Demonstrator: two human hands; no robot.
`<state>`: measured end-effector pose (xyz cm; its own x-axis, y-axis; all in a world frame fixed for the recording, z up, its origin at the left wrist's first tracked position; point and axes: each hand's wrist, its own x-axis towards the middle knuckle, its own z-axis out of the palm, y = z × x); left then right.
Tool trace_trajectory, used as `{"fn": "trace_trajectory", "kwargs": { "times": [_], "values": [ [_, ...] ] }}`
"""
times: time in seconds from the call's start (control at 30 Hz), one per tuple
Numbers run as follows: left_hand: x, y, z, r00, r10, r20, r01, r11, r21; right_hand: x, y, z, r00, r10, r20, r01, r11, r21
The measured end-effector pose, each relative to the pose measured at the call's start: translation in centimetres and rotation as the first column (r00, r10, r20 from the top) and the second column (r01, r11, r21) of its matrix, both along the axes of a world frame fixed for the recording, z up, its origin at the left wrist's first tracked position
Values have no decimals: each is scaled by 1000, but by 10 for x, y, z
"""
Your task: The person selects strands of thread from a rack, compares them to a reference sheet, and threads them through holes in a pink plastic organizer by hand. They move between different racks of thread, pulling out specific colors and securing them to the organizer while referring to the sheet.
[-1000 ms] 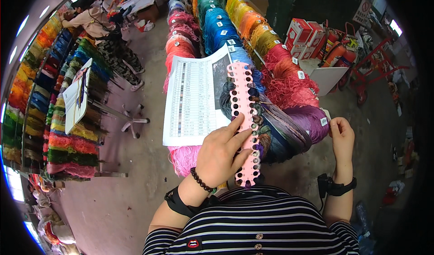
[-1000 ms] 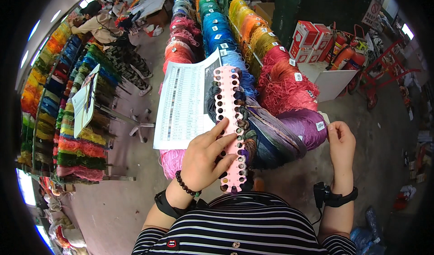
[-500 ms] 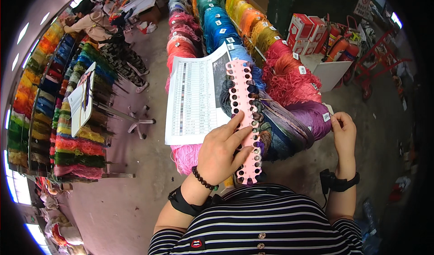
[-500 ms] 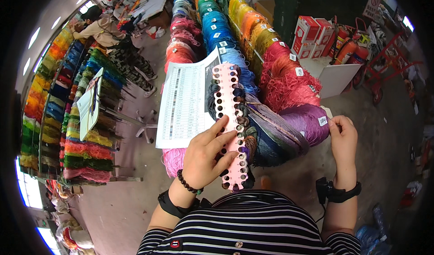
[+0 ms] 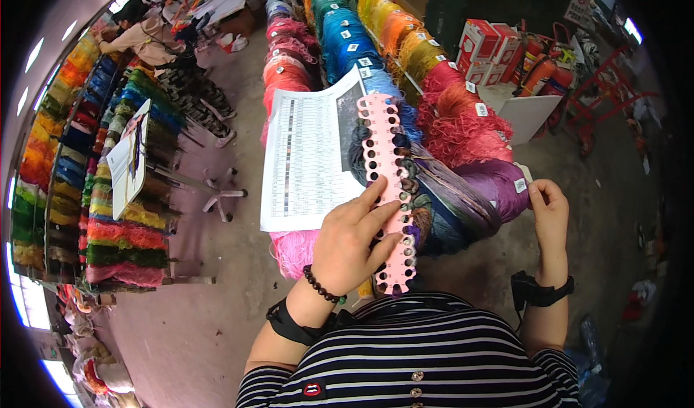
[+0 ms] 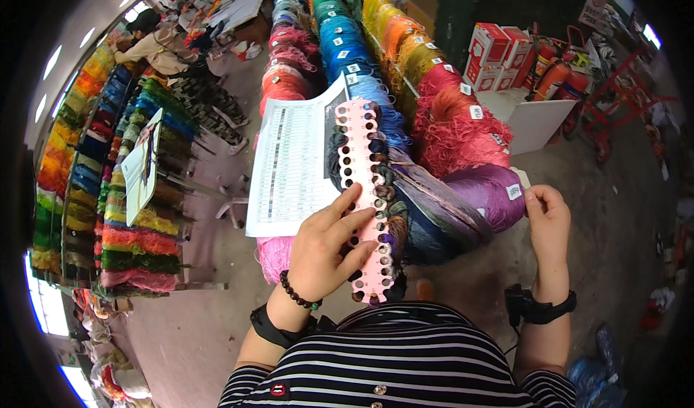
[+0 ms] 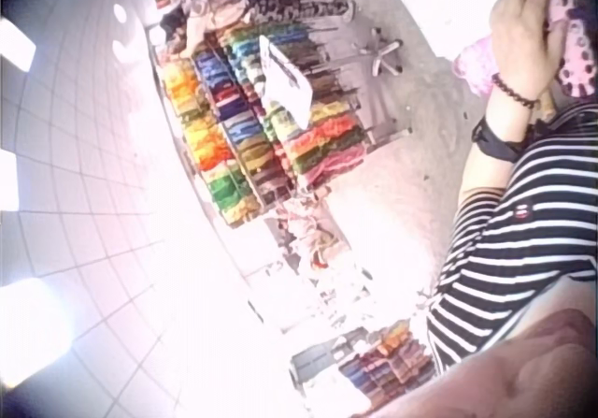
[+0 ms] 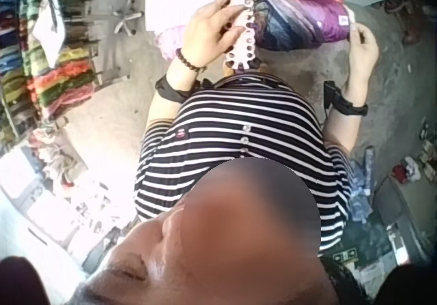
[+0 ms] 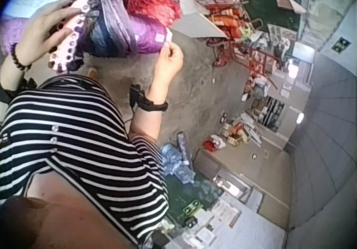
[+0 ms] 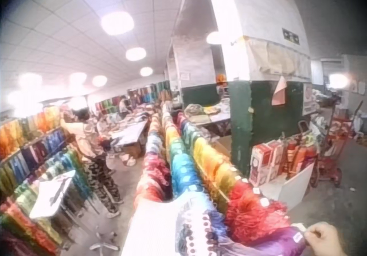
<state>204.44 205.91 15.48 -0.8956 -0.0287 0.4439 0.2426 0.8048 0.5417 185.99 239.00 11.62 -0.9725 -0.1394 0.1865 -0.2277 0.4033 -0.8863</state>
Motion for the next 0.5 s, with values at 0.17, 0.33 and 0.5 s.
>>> {"fn": "trace_trajectory", "kwargs": {
  "times": [0.17, 0.33, 0.5],
  "values": [
    [4, 3, -3, 997, 76, -3, -76, 997, -6, 5, -10, 10, 992, -26, 126, 34, 997, -68],
    [7, 16, 8, 992, 83, 92, -90, 993, 77, -5, 5, -1, 958, 95, 272, 4, 939, -343],
    [5, 19, 4, 996, 71, 57, -76, 993, 85, -3, 11, 4, 953, 115, 281, -16, 943, -332]
  ]
}}
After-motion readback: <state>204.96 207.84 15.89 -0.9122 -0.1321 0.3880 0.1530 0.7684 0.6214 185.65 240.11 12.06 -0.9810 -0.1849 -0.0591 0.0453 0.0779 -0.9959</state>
